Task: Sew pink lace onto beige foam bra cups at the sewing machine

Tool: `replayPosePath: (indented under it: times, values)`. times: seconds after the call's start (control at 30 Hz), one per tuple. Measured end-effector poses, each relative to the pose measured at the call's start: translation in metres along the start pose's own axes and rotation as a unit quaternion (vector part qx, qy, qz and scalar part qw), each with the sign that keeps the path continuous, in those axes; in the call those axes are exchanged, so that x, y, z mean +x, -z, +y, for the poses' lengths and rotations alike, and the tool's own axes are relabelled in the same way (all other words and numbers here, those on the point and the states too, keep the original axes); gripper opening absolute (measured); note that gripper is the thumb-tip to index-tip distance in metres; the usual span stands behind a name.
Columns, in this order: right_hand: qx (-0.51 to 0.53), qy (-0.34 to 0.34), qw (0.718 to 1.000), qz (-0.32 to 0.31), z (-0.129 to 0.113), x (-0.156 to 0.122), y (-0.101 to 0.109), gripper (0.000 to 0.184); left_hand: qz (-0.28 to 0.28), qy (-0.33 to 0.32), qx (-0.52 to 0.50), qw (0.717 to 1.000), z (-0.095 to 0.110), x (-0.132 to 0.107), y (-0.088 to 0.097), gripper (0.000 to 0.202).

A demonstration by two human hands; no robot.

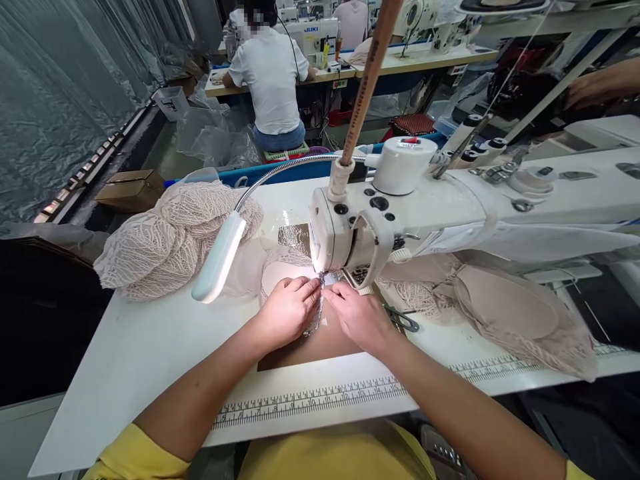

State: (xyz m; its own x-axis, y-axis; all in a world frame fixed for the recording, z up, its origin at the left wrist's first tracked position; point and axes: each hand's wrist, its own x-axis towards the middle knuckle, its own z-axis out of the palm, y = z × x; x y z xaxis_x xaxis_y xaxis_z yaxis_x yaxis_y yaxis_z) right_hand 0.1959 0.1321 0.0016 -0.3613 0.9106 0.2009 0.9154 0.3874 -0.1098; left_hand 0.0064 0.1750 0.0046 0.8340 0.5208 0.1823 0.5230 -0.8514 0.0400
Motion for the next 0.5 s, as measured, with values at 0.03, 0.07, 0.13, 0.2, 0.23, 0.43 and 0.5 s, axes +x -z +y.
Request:
replayPosePath:
  times: [0.03, 0.07, 0.13, 0.2, 0.23, 0.43, 0.5]
  values:
    - [-0.001, -0.004, 1.0, -0.001, 0.0, 0.0, -0.001, 0.037, -0.002, 0.002, 0.0, 1.0, 0.001, 0.0, 0.001, 0.034]
    - [-0.002, -0.008, 1.0, -0.002, 0.0, 0.0, -0.002, 0.037, -0.003, 0.002, -0.004, 1.0, 0.001, 0.001, 0.002, 0.035]
    - [-0.001, -0.011, 1.0, 0.002, 0.0, 0.0, -0.003, 0.038, -0.005, -0.005, -0.018, 1.0, -0.001, 0.0, 0.003, 0.037]
    - [0.001, -0.007, 1.0, 0.005, 0.001, -0.001, -0.003, 0.038, -0.005, -0.012, -0.033, 0.999, -0.004, 0.0, 0.004, 0.038]
    - [0.003, -0.004, 1.0, 0.007, 0.001, -0.001, -0.003, 0.038, -0.003, -0.013, -0.039, 0.999, -0.005, -0.001, 0.004, 0.038]
    - [0.031, 0.018, 0.999, 0.021, 0.006, -0.001, 0.001, 0.037, 0.002, -0.006, -0.049, 0.999, -0.011, 0.001, 0.006, 0.039]
    - [0.043, 0.031, 0.998, 0.032, 0.008, -0.004, 0.001, 0.033, 0.0, -0.002, -0.049, 0.999, -0.012, 0.001, 0.006, 0.041]
